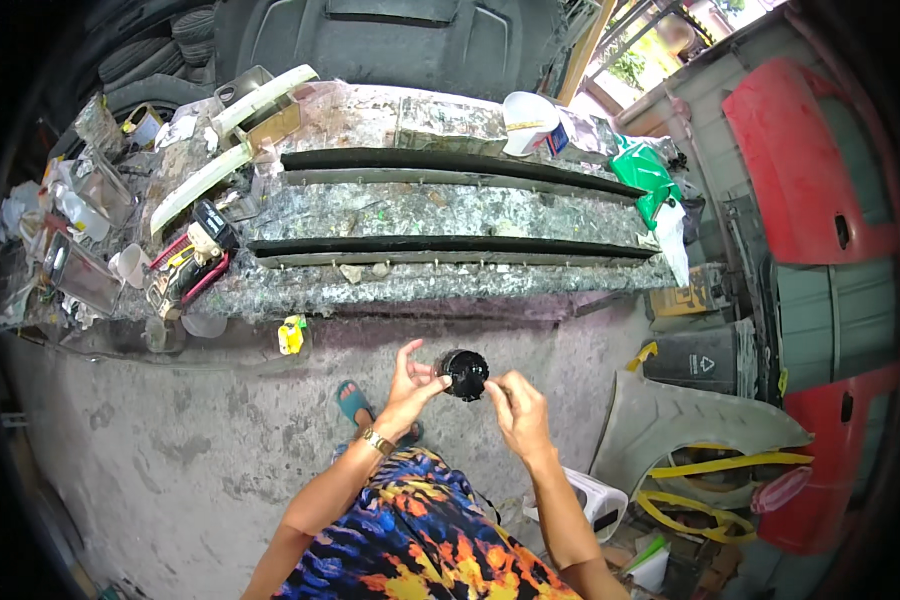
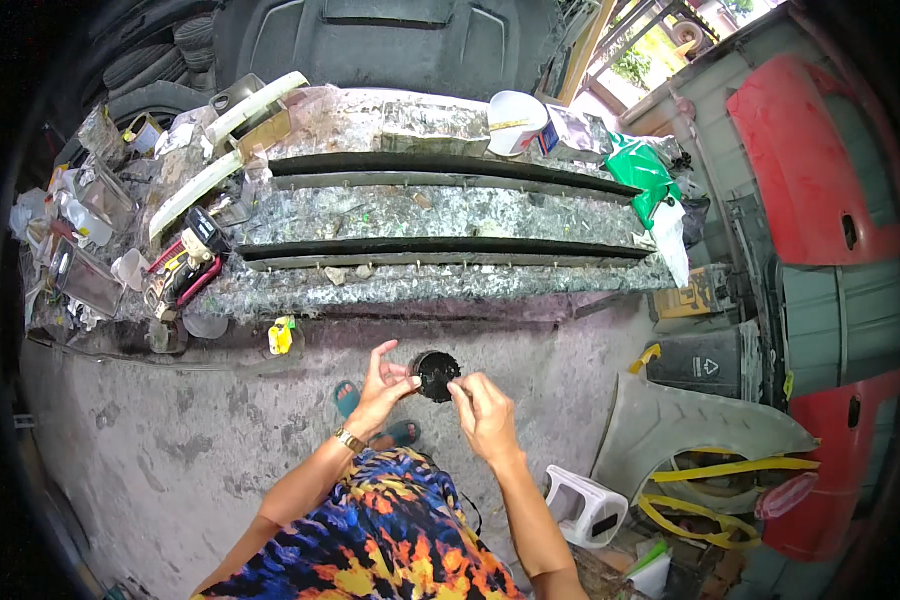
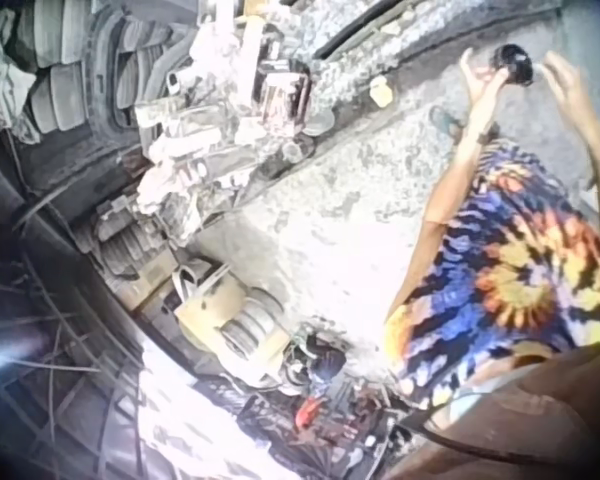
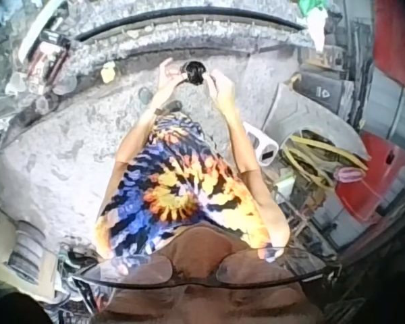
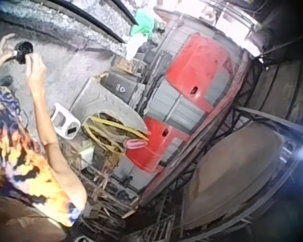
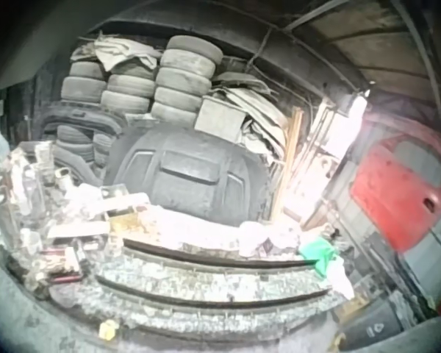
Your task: Mix paint and apply it to a small automotive part in a service bay.
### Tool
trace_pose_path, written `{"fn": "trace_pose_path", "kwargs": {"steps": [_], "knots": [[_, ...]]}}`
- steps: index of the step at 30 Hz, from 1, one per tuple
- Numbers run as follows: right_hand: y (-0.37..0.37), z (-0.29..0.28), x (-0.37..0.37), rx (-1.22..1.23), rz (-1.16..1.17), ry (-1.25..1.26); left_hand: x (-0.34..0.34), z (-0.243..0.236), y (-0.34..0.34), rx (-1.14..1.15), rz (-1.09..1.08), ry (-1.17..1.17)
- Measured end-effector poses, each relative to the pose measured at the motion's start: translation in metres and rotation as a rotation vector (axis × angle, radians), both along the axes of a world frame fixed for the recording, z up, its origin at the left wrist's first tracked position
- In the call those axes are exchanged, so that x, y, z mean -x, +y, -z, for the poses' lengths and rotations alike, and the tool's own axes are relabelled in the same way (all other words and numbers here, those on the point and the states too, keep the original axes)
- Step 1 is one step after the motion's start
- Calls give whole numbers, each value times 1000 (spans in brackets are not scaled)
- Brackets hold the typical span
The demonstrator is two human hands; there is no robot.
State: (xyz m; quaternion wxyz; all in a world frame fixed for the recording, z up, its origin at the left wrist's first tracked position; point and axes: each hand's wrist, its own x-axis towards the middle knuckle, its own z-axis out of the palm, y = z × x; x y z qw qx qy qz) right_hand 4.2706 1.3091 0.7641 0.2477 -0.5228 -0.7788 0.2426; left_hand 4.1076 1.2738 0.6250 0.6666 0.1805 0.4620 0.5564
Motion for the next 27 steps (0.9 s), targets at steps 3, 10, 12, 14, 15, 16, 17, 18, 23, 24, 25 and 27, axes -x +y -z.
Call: {"fn": "trace_pose_path", "kwargs": {"steps": [3, 10, 12, 14, 15, 16, 17, 18, 23, 24, 25, 27], "knots": [[8, 0, 0, -88, -56, -38, 0, 0, 2, -14, 19, -6], [8, 66, -13, 171, 290, 92, -12, -3, 3, 112, -24, 130], [11, 76, -16, 466, 476, 503, -11, -4, 4, 125, -17, 165], [10, 61, -16, 418, 434, 511, -5, 2, 1, 103, 0, 164], [8, 46, -17, 363, 399, 519, -4, 5, 0, 108, -7, 165], [5, 27, -15, 292, 339, 367, -2, 10, -1, 91, -6, 186], [1, 17, -13, 293, 341, 367, -3, 10, -1, 71, 5, 205], [-2, 10, -11, 283, 232, 302, -3, 9, -2, 72, 6, 205], [-5, 18, -12, 116, -156, -63, -3, -3, 0, 77, 30, 2], [-5, 8, -18, 112, -149, -65, -3, -4, 0, 75, 28, 3], [-5, 1, -19, 114, -151, -62, -3, -4, -1, 85, 39, 26], [-3, -5, -18, 50, -120, 39, 0, -4, -2, 96, 47, 51]]}}
